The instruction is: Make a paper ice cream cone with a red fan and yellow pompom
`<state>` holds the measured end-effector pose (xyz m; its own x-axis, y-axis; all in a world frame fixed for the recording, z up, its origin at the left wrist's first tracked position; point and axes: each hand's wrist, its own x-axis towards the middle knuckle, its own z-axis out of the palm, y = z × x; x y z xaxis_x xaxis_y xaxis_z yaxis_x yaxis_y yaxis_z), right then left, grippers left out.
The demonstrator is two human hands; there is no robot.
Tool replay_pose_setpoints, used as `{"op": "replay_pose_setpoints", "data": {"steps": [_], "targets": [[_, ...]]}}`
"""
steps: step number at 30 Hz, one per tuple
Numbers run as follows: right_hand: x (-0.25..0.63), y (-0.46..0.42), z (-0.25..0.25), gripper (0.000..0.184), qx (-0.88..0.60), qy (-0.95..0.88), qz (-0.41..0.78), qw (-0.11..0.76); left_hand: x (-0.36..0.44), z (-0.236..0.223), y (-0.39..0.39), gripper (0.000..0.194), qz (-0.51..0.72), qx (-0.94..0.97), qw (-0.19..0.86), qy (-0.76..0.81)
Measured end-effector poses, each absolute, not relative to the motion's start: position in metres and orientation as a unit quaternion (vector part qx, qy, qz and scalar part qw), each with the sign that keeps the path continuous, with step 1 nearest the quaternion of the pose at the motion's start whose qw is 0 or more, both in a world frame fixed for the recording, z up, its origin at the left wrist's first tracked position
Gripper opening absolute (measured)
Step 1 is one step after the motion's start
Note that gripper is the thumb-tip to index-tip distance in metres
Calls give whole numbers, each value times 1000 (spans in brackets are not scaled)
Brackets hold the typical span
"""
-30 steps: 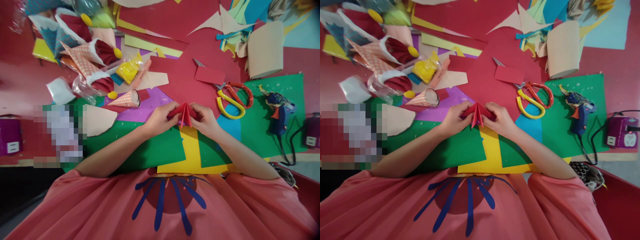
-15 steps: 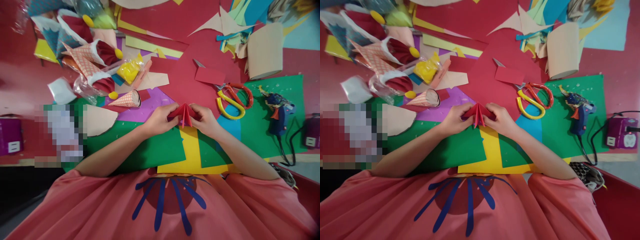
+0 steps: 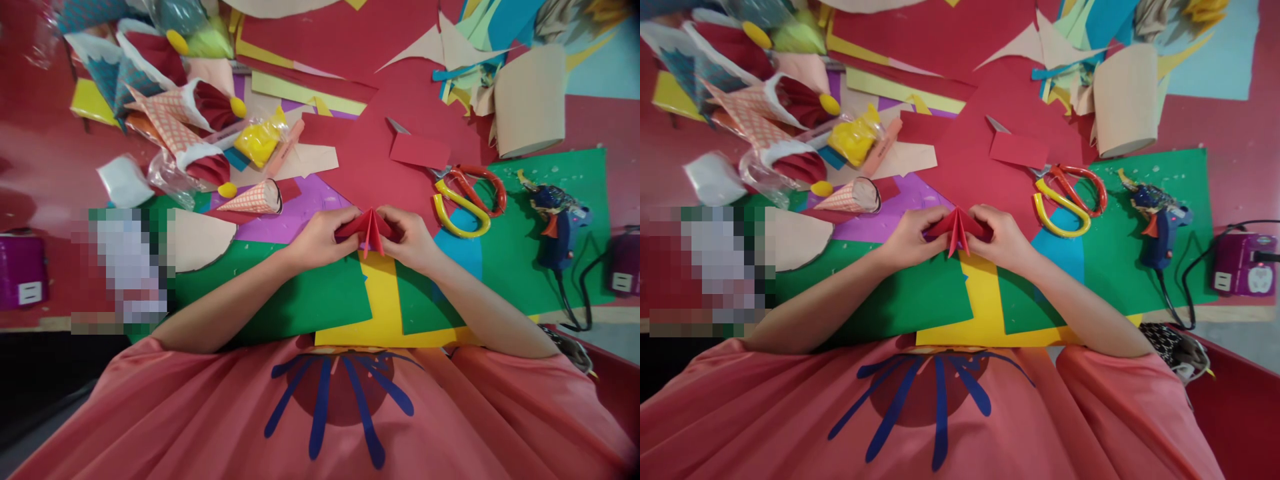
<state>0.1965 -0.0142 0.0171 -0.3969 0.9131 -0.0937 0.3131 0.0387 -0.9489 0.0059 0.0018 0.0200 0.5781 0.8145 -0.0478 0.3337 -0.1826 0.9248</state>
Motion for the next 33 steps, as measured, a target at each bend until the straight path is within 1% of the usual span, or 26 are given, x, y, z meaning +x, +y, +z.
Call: {"op": "replay_pose_setpoints", "data": {"steps": [4, 8, 12, 19, 22, 30, 33], "targets": [[197, -13, 19, 37, -456, -663, 519, 289, 6, 18, 2, 13, 250, 730, 502, 391], [197, -12, 20, 39, -447, -680, 506, 285, 6, 16, 2, 9, 258, 730, 503, 385], [198, -12, 19, 39, -452, -684, 498, 283, 6, 17, 2, 15, 260, 737, 496, 379], [199, -12, 15, 26, -443, -711, 469, 281, 5, 18, 4, 19, 244, 744, 496, 374], [199, -12, 16, 26, -437, -713, 470, 283, 5, 17, 3, 20, 250, 740, 501, 373], [199, -11, 18, 24, -423, -726, 460, 288, 5, 14, 0, 11, 264, 722, 508, 389], [199, -11, 18, 24, -422, -729, 458, 285, 5, 14, 0, 15, 264, 731, 496, 386]]}}
